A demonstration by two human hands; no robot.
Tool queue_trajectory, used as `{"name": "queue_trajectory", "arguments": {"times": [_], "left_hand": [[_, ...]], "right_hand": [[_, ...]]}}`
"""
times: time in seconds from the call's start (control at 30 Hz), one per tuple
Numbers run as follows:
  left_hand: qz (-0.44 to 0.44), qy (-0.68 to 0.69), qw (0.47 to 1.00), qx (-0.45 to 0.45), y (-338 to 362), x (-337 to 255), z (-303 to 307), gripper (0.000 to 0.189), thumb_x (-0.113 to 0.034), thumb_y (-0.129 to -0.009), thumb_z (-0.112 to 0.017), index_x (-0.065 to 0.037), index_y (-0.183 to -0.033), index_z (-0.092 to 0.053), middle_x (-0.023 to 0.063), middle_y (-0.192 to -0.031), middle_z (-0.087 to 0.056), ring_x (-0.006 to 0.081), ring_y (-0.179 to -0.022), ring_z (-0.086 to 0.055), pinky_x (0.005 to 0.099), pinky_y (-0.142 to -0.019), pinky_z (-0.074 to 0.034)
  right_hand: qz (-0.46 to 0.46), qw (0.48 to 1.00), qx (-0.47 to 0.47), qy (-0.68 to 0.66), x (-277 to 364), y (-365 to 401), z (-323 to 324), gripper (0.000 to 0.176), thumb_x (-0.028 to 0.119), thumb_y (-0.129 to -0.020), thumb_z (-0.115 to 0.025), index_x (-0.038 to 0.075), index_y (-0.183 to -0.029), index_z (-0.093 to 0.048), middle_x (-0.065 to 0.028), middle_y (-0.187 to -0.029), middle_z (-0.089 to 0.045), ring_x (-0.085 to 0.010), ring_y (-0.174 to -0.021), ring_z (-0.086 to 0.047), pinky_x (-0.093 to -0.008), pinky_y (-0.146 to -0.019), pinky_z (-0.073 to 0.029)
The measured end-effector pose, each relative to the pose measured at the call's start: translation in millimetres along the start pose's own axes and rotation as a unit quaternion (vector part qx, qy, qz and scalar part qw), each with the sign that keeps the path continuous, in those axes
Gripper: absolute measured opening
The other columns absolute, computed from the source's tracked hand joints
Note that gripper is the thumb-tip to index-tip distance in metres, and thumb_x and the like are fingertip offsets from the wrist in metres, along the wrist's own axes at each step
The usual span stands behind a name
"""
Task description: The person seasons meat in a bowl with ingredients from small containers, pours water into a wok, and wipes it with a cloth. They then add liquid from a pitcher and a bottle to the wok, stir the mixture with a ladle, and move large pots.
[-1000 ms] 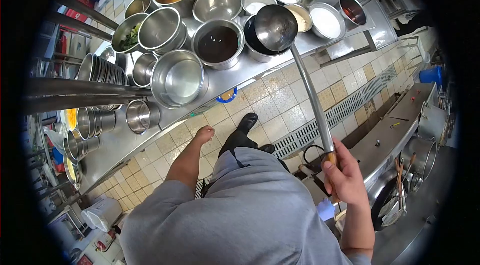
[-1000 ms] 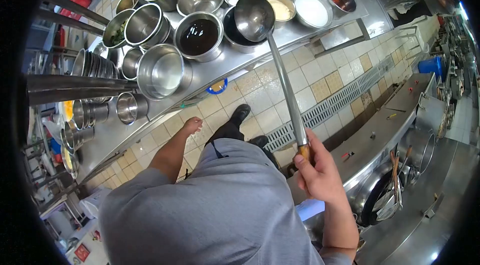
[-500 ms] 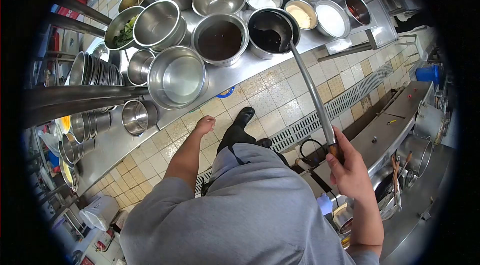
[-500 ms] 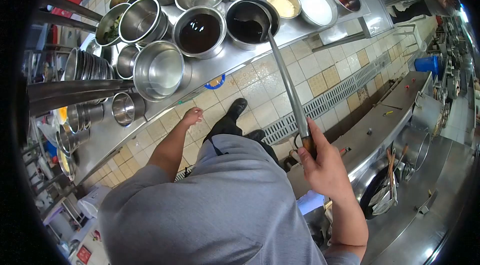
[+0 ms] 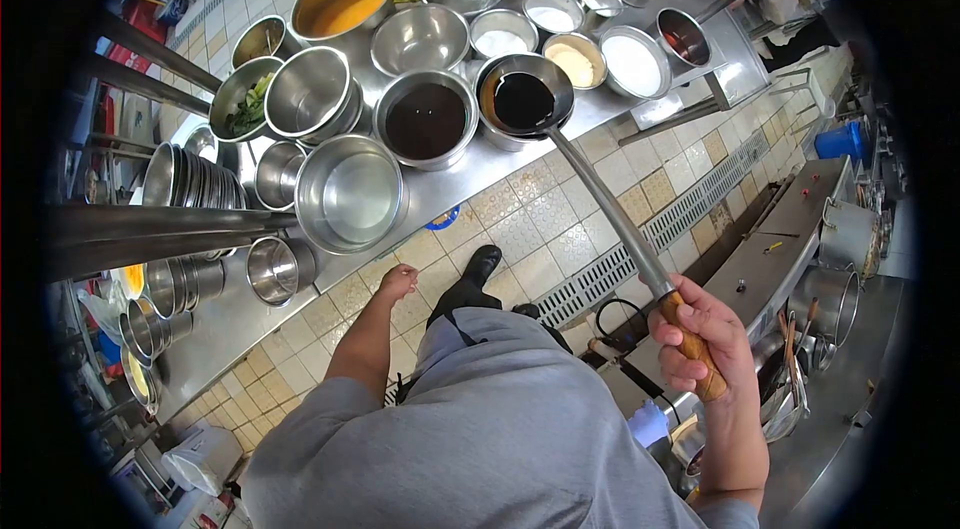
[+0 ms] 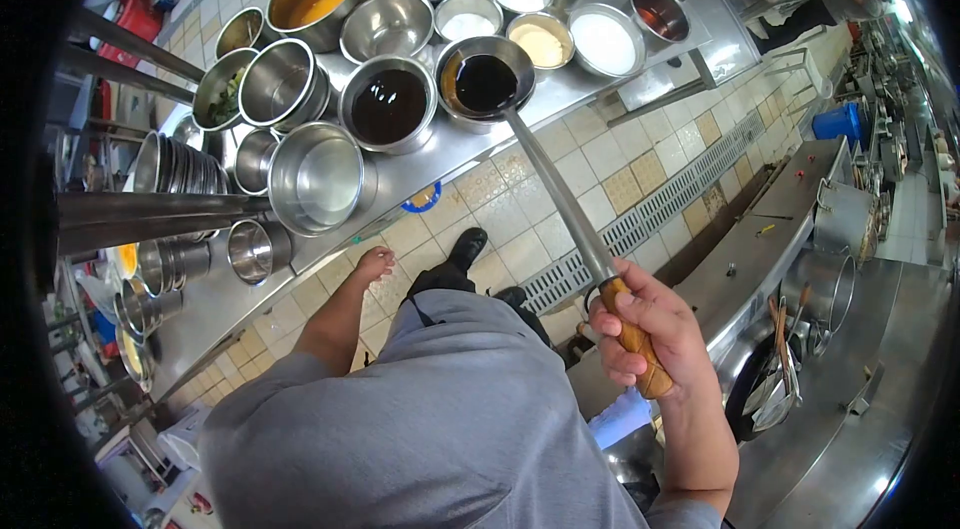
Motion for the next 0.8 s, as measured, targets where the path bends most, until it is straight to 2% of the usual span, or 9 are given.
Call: {"name": "queue_trajectory", "arguments": {"times": [0.27,0.4,0.5,0.63,0.73,0.8], "left_hand": [[-0.022,0.013,1.000,0.009,-7,-7,6,0.032,-0.036,-0.090,-0.058,-0.012,-0.111,-0.059,0.0058,-0.095,-0.067,0.0167,-0.072,-0.065,0.0289,-0.049,-0.042],[-0.022,-0.012,0.999,0.021,9,-32,4,0.032,-0.035,-0.089,-0.059,-0.012,-0.112,-0.058,0.0063,-0.095,-0.067,0.0166,-0.071,-0.065,0.0275,-0.048,-0.041],[-0.023,0.001,0.999,0.043,8,-37,2,0.032,-0.035,-0.090,-0.059,-0.012,-0.112,-0.058,0.0066,-0.098,-0.067,0.0174,-0.075,-0.065,0.0285,-0.050,-0.042],[-0.027,-0.053,0.997,0.048,7,-46,2,0.032,-0.036,-0.090,-0.059,-0.011,-0.111,-0.058,0.0070,-0.099,-0.067,0.0173,-0.076,-0.065,0.0284,-0.049,-0.042],[-0.027,-0.087,0.994,0.053,5,-42,-1,0.033,-0.036,-0.090,-0.060,-0.011,-0.111,-0.058,0.0069,-0.098,-0.067,0.0168,-0.074,-0.065,0.0286,-0.049,-0.042],[-0.050,-0.067,0.994,0.067,6,-45,-5,0.034,-0.037,-0.089,-0.061,-0.011,-0.110,-0.058,0.0052,-0.094,-0.067,0.0159,-0.068,-0.064,0.0288,-0.048,-0.042]], "right_hand": [[0.009,0.992,0.076,-0.097,-12,10,-1,0.041,0.009,-0.094,-0.049,0.011,-0.134,-0.040,-0.0099,-0.082,-0.048,-0.0093,-0.041,-0.041,-0.0241,-0.037,-0.035],[0.015,0.989,0.093,-0.112,-19,12,-1,0.041,0.006,-0.093,-0.048,0.011,-0.134,-0.041,-0.0094,-0.083,-0.048,-0.0086,-0.042,-0.041,-0.0239,-0.039,-0.037],[0.024,0.989,0.088,-0.120,-25,14,-2,0.041,0.004,-0.093,-0.046,0.011,-0.133,-0.041,-0.0092,-0.084,-0.048,-0.0085,-0.043,-0.042,-0.0243,-0.039,-0.037],[0.031,0.989,0.076,-0.124,-32,19,-5,0.041,0.004,-0.093,-0.046,0.011,-0.133,-0.042,-0.0092,-0.084,-0.048,-0.0085,-0.044,-0.042,-0.0247,-0.040,-0.038],[0.046,0.986,0.077,-0.140,-45,28,-3,0.041,0.004,-0.093,-0.046,0.011,-0.133,-0.041,-0.0089,-0.084,-0.048,-0.0081,-0.044,-0.042,-0.0247,-0.040,-0.039],[0.066,0.976,0.119,-0.169,-55,37,-5,0.045,0.005,-0.093,-0.045,0.010,-0.137,-0.037,-0.0081,-0.084,-0.046,-0.0075,-0.044,-0.042,-0.0246,-0.041,-0.039]]}}
Point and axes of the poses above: each hand's wrist, its own y-axis away from the middle knuckle, its own z-axis out of the back of the hand, x = y × z, the point moved 7 cm from there along -y, towards the middle knuckle
